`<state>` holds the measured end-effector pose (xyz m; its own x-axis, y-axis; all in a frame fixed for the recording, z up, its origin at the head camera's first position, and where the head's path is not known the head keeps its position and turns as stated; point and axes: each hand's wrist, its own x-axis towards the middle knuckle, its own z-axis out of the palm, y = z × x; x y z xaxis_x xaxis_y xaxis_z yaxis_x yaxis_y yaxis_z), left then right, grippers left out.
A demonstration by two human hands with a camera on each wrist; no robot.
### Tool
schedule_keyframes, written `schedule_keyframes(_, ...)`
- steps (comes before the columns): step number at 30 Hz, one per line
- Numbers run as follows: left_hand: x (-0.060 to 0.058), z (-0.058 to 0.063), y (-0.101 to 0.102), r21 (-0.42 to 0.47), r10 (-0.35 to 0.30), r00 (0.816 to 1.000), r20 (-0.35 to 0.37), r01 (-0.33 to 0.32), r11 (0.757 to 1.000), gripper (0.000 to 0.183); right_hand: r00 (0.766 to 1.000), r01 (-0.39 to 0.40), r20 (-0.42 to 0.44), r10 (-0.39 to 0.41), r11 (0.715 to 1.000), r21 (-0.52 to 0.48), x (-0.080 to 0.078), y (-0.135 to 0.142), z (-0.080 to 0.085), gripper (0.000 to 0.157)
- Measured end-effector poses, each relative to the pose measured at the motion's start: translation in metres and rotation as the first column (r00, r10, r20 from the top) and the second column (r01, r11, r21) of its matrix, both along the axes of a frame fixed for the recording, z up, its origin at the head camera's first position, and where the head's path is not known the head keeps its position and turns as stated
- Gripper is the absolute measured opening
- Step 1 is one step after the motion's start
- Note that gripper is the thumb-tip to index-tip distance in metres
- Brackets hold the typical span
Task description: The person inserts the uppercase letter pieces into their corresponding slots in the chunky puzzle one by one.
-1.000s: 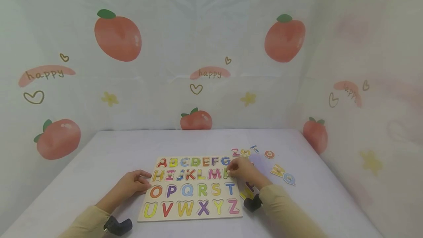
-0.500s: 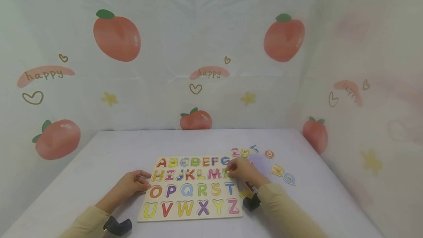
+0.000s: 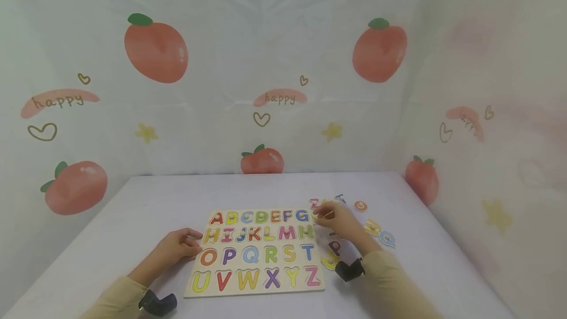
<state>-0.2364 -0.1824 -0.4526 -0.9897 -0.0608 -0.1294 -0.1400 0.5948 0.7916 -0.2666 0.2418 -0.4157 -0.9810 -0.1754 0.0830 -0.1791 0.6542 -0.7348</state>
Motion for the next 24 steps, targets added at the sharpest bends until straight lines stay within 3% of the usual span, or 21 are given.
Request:
schedule_keyframes(11,-0.001,0.000,-0.001,-0.011,-0.014,1.000,-0.002,0.014,1.000,0.039,0.992,0.113,-0.035,-0.119,0.984,-0.138,0.001,0.060,0.009,0.040)
schedule_keyframes(17,-0.001,0.000,-0.001,0.002,-0.001,1.000,0.003,0.001,1.000,0.040,0.984,0.140,-0.078,-0.160,0.965,-0.222,-0.015,0.086,0.007,0.045)
schedule_keyframes(24,-0.001,0.000,0.000,0.006,-0.001,1.000,0.001,0.001,1.000,0.038,0.964,0.225,-0.096,-0.247,0.954,-0.197,-0.036,0.103,-0.005,0.046)
